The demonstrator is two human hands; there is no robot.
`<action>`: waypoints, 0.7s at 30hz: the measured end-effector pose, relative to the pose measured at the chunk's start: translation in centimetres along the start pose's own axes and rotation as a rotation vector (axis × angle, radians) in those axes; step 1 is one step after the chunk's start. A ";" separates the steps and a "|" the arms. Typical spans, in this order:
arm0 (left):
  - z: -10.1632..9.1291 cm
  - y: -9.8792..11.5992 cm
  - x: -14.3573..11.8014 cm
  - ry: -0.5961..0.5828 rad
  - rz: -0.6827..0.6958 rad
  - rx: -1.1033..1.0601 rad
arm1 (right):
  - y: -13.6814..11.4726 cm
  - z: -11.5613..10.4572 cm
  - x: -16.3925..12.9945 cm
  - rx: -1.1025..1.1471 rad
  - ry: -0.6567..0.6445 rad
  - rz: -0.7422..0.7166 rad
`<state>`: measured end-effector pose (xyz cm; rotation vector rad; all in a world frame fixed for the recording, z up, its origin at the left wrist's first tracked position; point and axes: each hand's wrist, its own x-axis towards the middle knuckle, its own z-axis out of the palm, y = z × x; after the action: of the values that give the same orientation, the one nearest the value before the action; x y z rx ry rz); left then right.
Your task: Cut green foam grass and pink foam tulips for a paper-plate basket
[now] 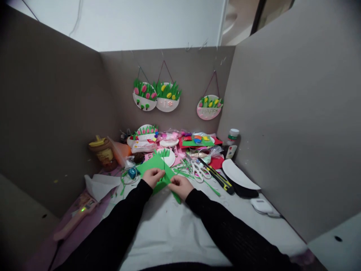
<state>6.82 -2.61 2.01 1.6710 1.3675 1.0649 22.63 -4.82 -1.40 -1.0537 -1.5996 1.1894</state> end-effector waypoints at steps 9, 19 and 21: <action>-7.1 -1.3 1.2 0.159 -0.273 1.058 | 1.6 -0.2 0.3 0.066 0.025 0.205; -9.1 -2.8 2.0 -0.013 -0.495 1.076 | 3.4 -0.4 0.8 -0.229 0.191 -0.018; -9.0 -3.1 1.9 -0.014 -0.437 1.038 | 3.3 -0.4 0.8 -0.228 0.193 -0.022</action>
<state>-2.45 0.09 3.14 1.8534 2.3517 0.0289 23.25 -3.37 -4.46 -1.2523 -1.6149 0.8757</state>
